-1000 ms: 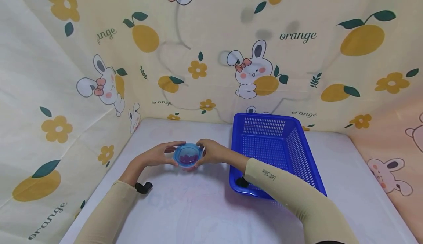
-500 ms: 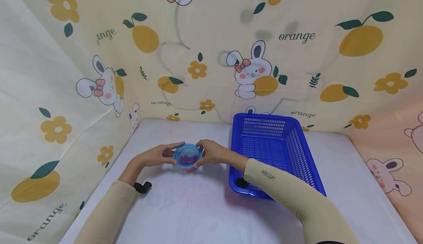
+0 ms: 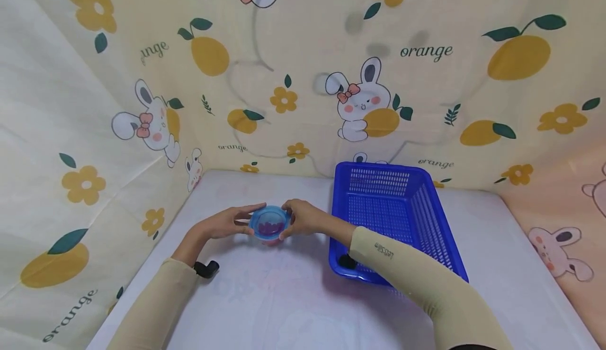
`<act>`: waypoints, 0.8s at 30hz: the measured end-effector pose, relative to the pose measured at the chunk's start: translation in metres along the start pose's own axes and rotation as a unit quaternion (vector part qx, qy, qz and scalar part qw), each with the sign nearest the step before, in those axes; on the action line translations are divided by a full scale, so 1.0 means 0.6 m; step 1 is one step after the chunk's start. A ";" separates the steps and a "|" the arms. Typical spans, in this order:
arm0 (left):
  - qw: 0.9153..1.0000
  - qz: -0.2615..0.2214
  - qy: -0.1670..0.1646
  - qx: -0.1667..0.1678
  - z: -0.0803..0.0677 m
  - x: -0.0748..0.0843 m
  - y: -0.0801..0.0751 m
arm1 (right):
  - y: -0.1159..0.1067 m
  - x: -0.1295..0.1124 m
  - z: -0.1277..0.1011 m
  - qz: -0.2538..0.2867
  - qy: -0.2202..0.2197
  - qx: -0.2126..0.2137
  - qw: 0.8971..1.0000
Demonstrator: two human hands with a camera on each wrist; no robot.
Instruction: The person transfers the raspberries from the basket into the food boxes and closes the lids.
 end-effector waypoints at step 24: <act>0.999 0.035 -0.006 -0.011 0.003 0.009 -0.005 | 0.000 -0.003 -0.002 -0.018 0.017 -0.009 1.000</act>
Point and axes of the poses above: each hand's wrist, its own z-axis towards the middle knuckle, its own y-axis out of the palm, x = y × z, the point moved 7 cm from there along z, towards the middle knuckle, and after that the axes turned 4 degrees about -z, right-handed, at the moved point
